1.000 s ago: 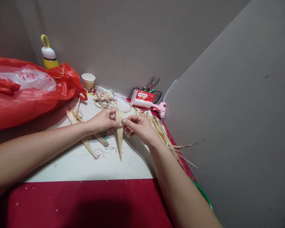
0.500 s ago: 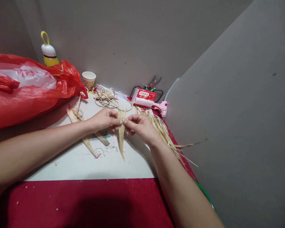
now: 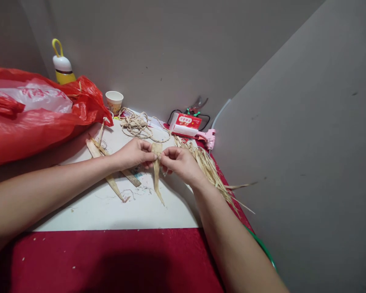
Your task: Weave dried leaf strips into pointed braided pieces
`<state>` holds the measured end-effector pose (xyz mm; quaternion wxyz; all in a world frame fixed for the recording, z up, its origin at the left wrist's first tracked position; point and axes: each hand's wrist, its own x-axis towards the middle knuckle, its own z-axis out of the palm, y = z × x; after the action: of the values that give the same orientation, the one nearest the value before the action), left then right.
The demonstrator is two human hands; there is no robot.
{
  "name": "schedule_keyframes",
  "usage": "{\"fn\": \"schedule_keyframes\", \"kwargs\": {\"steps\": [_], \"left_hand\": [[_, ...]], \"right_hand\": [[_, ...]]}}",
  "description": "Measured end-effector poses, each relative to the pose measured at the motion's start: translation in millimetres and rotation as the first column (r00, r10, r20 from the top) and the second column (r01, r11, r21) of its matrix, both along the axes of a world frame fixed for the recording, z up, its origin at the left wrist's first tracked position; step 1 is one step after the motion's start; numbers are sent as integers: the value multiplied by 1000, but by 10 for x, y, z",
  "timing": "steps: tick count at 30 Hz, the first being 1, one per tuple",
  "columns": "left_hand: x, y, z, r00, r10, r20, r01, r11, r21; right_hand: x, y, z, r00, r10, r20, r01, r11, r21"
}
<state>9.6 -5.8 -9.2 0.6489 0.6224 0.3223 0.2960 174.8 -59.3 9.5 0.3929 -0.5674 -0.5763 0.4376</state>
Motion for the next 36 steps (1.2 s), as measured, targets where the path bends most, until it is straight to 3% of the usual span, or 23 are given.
{"fn": "schedule_keyframes", "kwargs": {"steps": [8, 14, 19, 26, 33, 36], "left_hand": [[28, -30, 12, 999, 17, 47, -22, 995, 100], [22, -23, 28, 996, 72, 53, -77, 993, 93], [13, -1, 25, 996, 61, 72, -68, 993, 94], [21, -12, -1, 996, 3, 93, -3, 1000, 0], [25, -7, 49, 976, 121, 180, -108, 991, -81], [21, 4, 33, 973, 114, 199, -91, 989, -119]], "right_hand": [[-10, 35, -70, 971, -129, 203, 92, 979, 184], [7, -1, 43, 998, -69, 9, 69, 997, 16], [25, -12, 54, 999, 31, 21, -29, 995, -93], [31, 21, 16, 999, -16, -38, 14, 998, -53], [45, 42, -4, 979, -91, -180, 92, 996, -4], [49, 47, -28, 972, -70, -222, 74, 997, 9]]}}
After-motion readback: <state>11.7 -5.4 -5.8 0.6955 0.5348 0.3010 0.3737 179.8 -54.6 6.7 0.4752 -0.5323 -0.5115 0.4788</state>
